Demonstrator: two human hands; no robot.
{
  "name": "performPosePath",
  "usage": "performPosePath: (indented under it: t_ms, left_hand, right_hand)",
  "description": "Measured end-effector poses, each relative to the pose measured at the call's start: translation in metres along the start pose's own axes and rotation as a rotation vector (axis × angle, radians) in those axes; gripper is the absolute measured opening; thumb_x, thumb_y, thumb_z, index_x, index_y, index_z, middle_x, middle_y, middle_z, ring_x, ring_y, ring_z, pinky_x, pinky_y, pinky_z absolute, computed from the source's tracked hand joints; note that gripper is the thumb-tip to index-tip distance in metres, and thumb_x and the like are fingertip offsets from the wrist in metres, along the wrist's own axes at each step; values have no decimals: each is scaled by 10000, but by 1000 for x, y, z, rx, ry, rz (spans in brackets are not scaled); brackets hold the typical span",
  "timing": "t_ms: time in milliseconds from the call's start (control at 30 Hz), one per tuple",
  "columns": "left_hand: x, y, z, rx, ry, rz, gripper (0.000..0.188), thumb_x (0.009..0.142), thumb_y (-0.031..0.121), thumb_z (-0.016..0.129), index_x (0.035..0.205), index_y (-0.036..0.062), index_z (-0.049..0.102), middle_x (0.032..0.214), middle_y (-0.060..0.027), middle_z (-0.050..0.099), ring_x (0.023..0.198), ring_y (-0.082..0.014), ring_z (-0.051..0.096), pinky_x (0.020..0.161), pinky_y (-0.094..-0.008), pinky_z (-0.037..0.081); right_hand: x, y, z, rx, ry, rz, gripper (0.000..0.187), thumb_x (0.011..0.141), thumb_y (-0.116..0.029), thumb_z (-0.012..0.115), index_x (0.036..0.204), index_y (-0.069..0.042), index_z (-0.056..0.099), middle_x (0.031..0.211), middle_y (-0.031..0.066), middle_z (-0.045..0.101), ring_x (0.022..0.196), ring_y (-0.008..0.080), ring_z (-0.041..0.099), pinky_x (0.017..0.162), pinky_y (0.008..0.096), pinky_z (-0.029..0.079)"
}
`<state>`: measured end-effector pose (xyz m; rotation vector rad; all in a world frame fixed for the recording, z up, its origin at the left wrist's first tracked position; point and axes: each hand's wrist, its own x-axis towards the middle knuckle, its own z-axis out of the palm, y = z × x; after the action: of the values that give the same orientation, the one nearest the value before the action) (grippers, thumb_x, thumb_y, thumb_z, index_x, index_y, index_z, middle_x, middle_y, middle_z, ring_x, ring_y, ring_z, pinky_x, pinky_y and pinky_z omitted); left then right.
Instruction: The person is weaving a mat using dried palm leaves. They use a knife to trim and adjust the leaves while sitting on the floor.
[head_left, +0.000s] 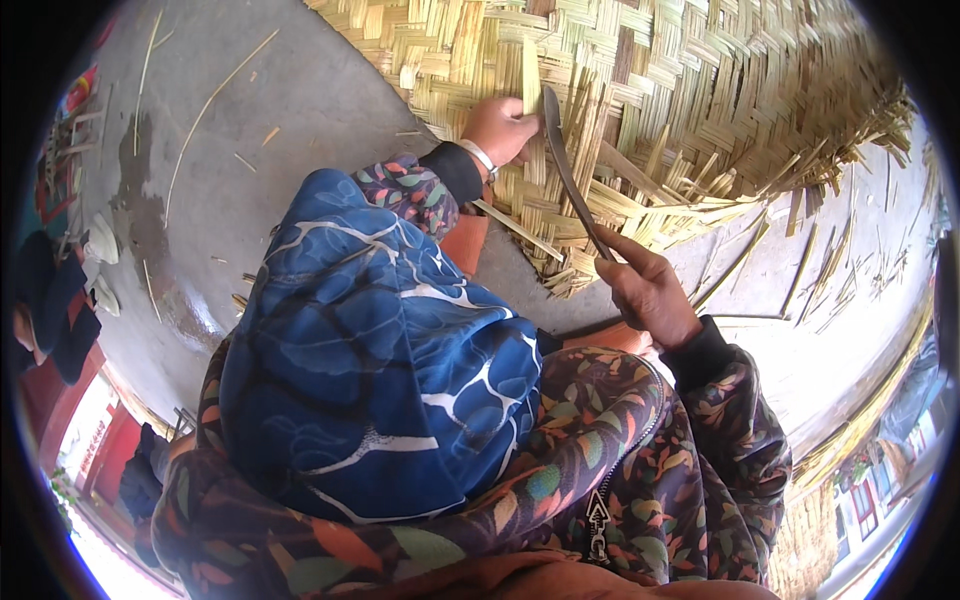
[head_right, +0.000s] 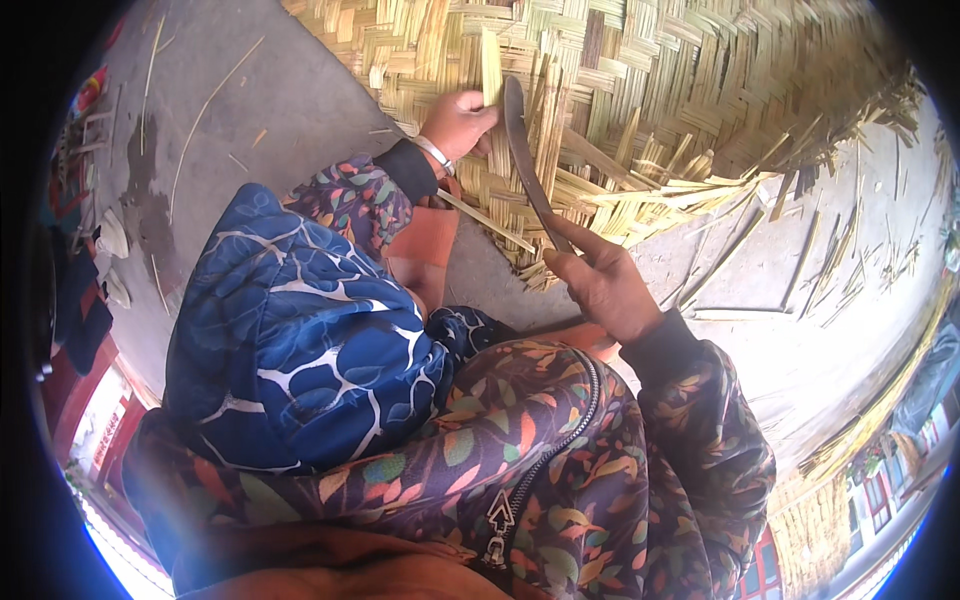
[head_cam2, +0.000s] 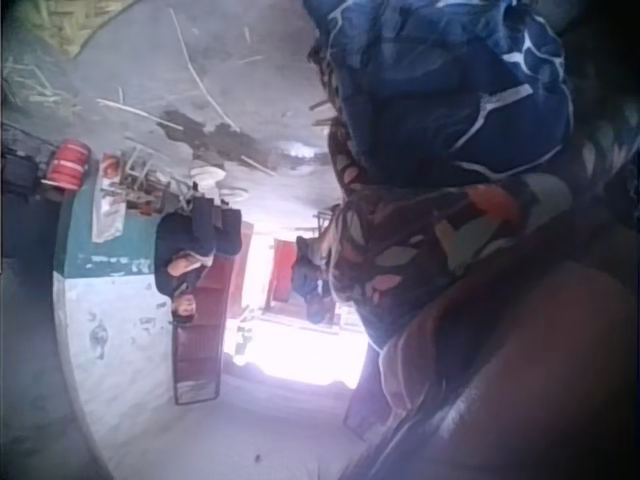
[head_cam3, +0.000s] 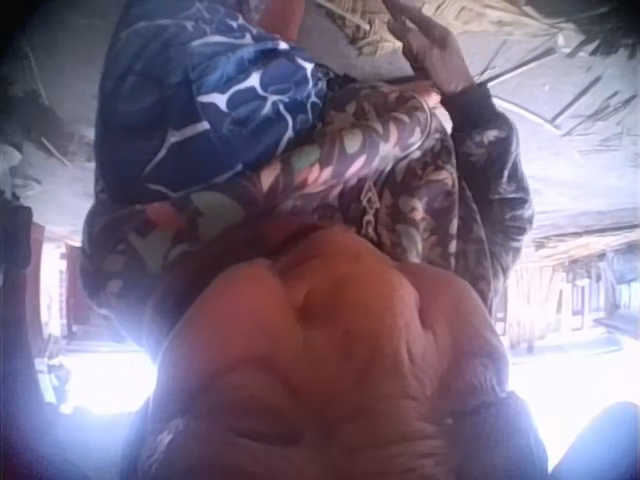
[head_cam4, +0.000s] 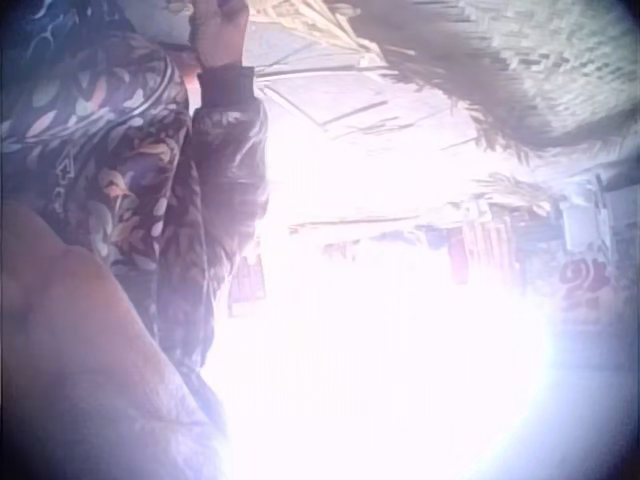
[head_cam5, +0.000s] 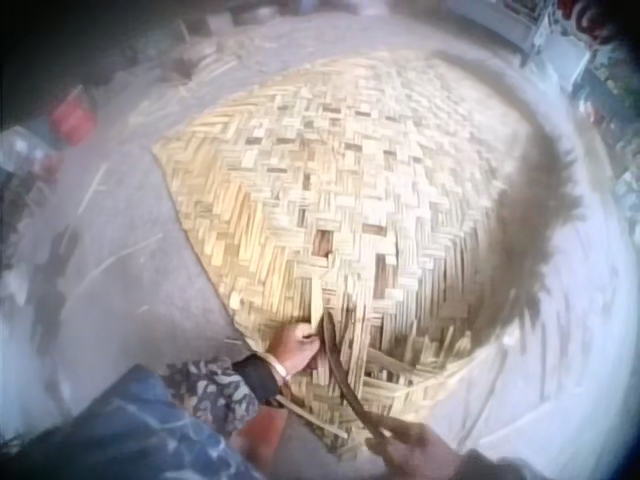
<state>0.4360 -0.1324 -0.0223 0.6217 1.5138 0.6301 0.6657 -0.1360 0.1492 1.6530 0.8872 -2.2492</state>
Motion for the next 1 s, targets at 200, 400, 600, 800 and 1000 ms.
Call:
performPosePath:
  t_ms: [200,400,600,800,1000]
  left_hand:
    - [-4,-7,-4,-100,-54,56,257,876,246,636,850,-10,622,619,-35,607,487,-91,587,435,-234,478]
    - [-1,2,-5,-97,-136,31,294,854,288,676,827,-1,625,627,-37,608,477,-84,581,427,-216,471]
    - [0,18,-1,-233,-71,-69,323,838,296,699,895,-17,644,642,-33,616,483,-97,599,406,-210,457]
    - [-19,24,-4,-271,-142,-350,230,843,239,690,886,14,661,680,-8,583,400,-83,464,400,-247,402]
    - [0,13,-3,-319,-103,-365,266,821,260,711,866,5,653,613,-3,549,394,-88,447,358,-249,371]
  right_hand:
    - [18,13,6,-416,189,-285,451,870,-234,600,1264,-22,541,814,172,664,731,221,642,723,323,495]
    - [36,24,14,-728,352,-258,483,843,-329,588,1280,-127,540,809,215,658,763,362,652,713,416,508]
    - [67,36,32,-770,504,-404,502,826,-339,579,1295,-171,514,730,207,645,683,375,641,651,458,505]
    - [91,22,36,-905,597,-397,523,825,-334,573,1317,-176,488,725,183,651,675,354,648,652,453,517]
    - [93,19,35,-984,544,-343,557,824,-347,560,1346,-184,453,731,177,653,683,344,653,656,457,519]
